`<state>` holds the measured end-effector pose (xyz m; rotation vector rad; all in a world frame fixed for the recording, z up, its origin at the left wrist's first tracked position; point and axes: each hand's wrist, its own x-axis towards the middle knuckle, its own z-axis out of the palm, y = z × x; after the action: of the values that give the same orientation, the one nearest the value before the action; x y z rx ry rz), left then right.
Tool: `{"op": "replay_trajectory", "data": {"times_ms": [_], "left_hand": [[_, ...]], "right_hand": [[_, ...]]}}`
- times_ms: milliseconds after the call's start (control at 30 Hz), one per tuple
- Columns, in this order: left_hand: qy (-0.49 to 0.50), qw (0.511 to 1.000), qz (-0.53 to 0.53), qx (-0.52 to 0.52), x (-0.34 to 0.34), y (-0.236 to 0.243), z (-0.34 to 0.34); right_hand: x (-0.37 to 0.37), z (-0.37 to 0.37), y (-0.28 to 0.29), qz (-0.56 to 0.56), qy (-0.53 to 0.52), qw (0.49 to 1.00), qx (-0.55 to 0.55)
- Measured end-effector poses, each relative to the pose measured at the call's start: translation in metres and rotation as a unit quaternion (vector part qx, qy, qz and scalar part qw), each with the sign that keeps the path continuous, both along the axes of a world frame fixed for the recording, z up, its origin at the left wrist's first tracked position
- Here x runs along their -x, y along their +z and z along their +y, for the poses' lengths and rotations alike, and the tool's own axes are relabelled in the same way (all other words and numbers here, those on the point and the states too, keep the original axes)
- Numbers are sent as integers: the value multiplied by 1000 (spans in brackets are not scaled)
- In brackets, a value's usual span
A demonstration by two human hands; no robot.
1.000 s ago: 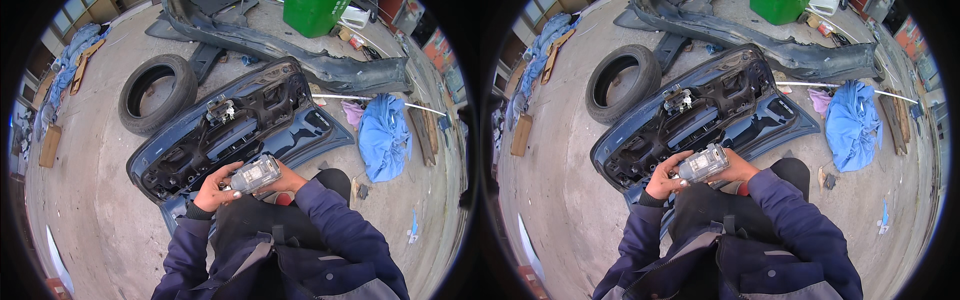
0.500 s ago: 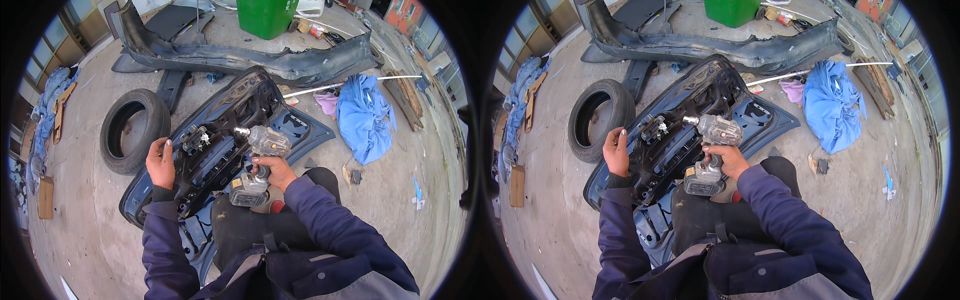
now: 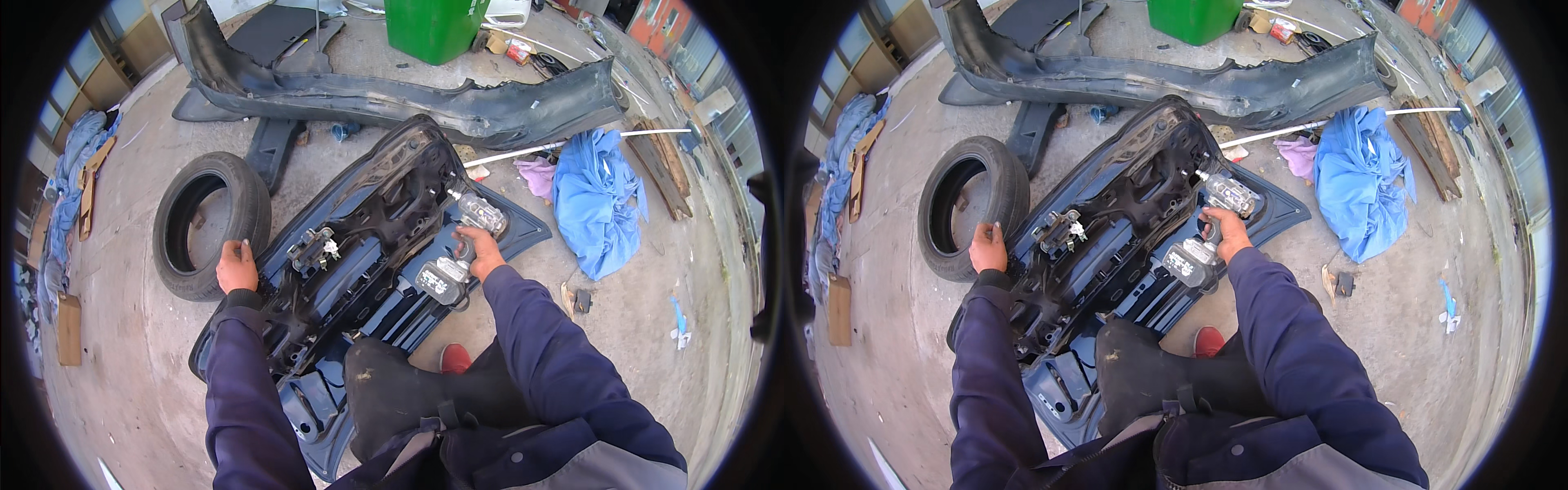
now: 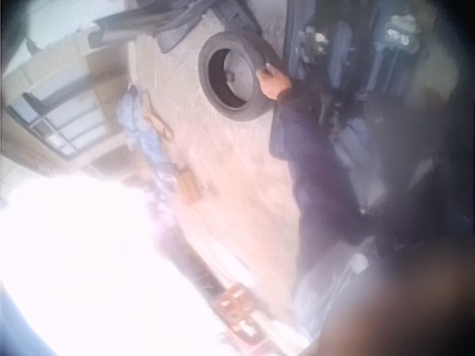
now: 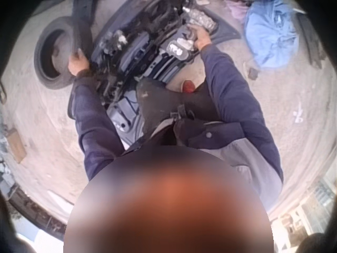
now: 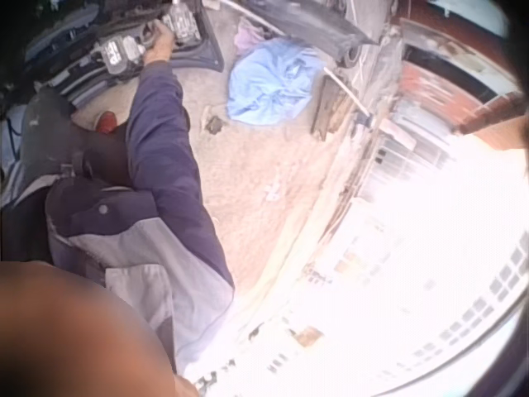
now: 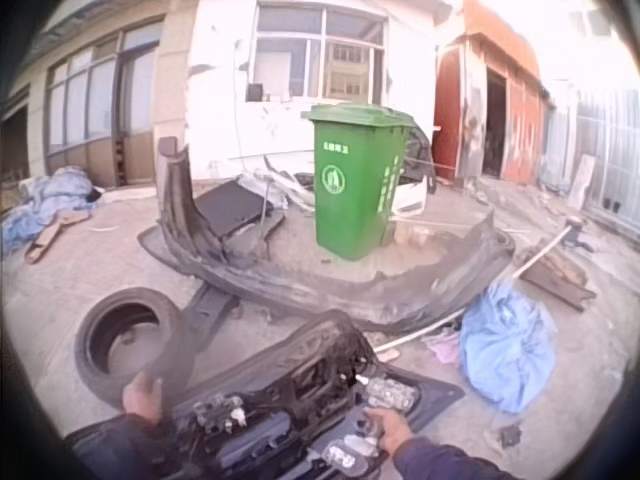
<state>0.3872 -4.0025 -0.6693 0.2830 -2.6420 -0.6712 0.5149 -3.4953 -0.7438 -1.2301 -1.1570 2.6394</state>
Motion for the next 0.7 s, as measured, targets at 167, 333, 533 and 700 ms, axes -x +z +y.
{"op": "replay_trajectory", "data": {"times_ms": [167, 333, 533, 700], "left_hand": [[-5, 999, -38, -29, 17, -7, -10], [26, 996, -72, 50, 18, -14, -4], [36, 993, -89, 65, 18, -12, 0], [27, 994, -91, 51, 17, -13, -1]], "right_hand": [[25, 19, -61, -28, 20, 999, -29], [48, 24, -95, -44, 18, 999, -13], [65, 23, -109, -10, 26, 999, 25], [66, 27, -115, -25, 12, 999, 26]]}}
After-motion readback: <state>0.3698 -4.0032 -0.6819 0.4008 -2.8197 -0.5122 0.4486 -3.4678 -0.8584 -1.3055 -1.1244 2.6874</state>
